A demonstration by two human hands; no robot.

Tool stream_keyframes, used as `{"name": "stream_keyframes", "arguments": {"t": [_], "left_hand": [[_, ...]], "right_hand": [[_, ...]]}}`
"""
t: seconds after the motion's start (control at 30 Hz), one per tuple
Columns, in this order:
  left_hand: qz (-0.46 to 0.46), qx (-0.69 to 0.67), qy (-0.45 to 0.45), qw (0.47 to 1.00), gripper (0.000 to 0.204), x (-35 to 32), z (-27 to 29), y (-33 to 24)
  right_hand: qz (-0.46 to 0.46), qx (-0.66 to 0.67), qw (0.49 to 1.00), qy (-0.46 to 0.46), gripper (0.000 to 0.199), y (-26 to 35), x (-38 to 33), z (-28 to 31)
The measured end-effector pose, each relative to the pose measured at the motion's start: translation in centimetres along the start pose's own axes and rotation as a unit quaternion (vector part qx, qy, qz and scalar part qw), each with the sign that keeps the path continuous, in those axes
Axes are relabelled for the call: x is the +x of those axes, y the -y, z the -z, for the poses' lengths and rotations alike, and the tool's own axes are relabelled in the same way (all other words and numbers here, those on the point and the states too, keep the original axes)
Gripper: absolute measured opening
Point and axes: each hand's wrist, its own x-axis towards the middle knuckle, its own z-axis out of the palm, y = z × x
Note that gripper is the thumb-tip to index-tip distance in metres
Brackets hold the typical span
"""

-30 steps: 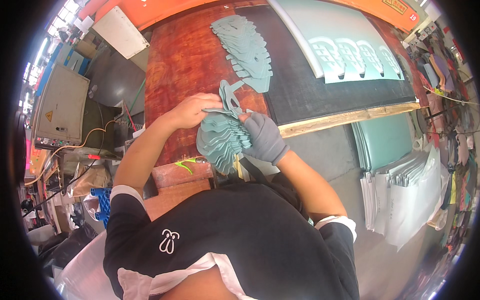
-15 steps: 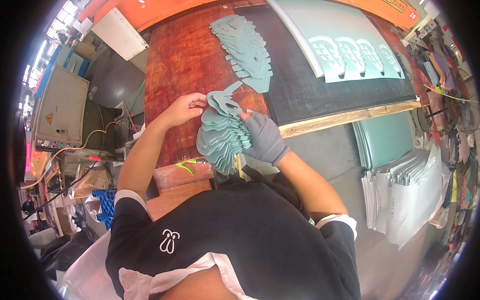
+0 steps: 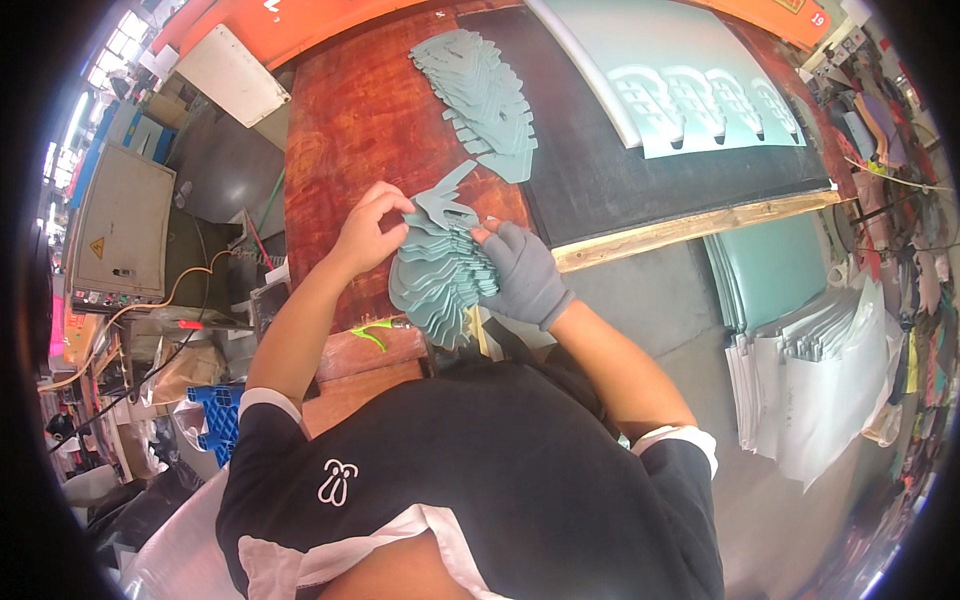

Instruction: The person repeatedly picks up light-blue fabric pieces from a wooden workbench, aligns them, and stacks them into neat piles. They occasionally move stacks between locations on the bench and use a green handheld tool to assist with alignment.

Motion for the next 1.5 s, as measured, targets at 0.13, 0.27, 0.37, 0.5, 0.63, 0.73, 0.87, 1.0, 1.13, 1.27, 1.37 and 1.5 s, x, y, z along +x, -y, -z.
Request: {"name": "stream_keyframes", "arguments": {"t": [0.13, 0.27, 0.37, 0.5, 0.63, 0.73, 0.87, 1.0, 1.13, 1.27, 1.37, 1.5], "left_hand": [[0.029, -0.102, 0.06, 0.993, 0.029, -0.8, 0.8, 0.0], [0.046, -0.09, 0.059, 0.993, 0.038, -0.3, 0.9, -0.6], [0.038, -0.092, 0.07, 0.993, 0.049, 0.5, 0.6, -1.3], [-0.033, 0.024, 0.046, 0.998, 0.06, 1.6, 0.0, -2.1], [-0.129, 0.151, -0.019, 0.98, 0.059, 2.3, 0.0, -2.4], [-0.222, 0.251, 0.016, 0.942, 0.045, 2.1, 0.4, -2.4], [-0.229, 0.26, 0.002, 0.938, 0.021, 0.2, 0.4, -2.9], [-0.229, 0.232, 0.016, 0.945, 0.019, -1.7, -0.4, -3.6], [-0.17, 0.206, -0.004, 0.964, 0.017, -3.1, -1.1, -4.2], [-0.146, 0.188, -0.01, 0.971, 0.024, -3.7, -1.5, -4.6], [-0.131, 0.198, -0.003, 0.971, 0.029, -4.0, -1.5, -5.0], [-0.108, 0.216, 0.015, 0.97, 0.03, -4.5, -1.5, -5.4]], "right_hand": [[-0.001, 0.003, 1.0, 0.002, 0.073, 0.2, 0.1, 0.2], [0.004, 0.007, 1.0, 0.009, 0.069, 0.3, 0.3, 0.4], [0.008, 0.001, 1.0, 0.009, 0.069, 0.4, 0.3, 0.4], [0.001, 0.005, 1.0, 0.016, 0.069, 0.3, 0.2, 0.2], [0.002, 0.005, 1.0, 0.01, 0.068, 0.3, 0.1, 0.2], [-0.004, 0.011, 1.0, 0.013, 0.067, 0.4, 0.2, 0.3], [-0.01, 0.007, 1.0, 0.015, 0.065, 0.4, 0.2, 0.3], [-0.006, 0.002, 1.0, 0.019, 0.064, 0.4, 0.2, 0.3], [-0.005, 0.004, 1.0, 0.02, 0.064, 0.4, 0.2, 0.3], [0.0, 0.003, 1.0, 0.023, 0.062, 0.4, 0.2, 0.3], [0.005, 0.003, 1.0, 0.023, 0.061, 0.5, 0.2, 0.3], [0.006, 0.002, 1.0, 0.023, 0.06, 0.6, 0.2, 0.3]]}}
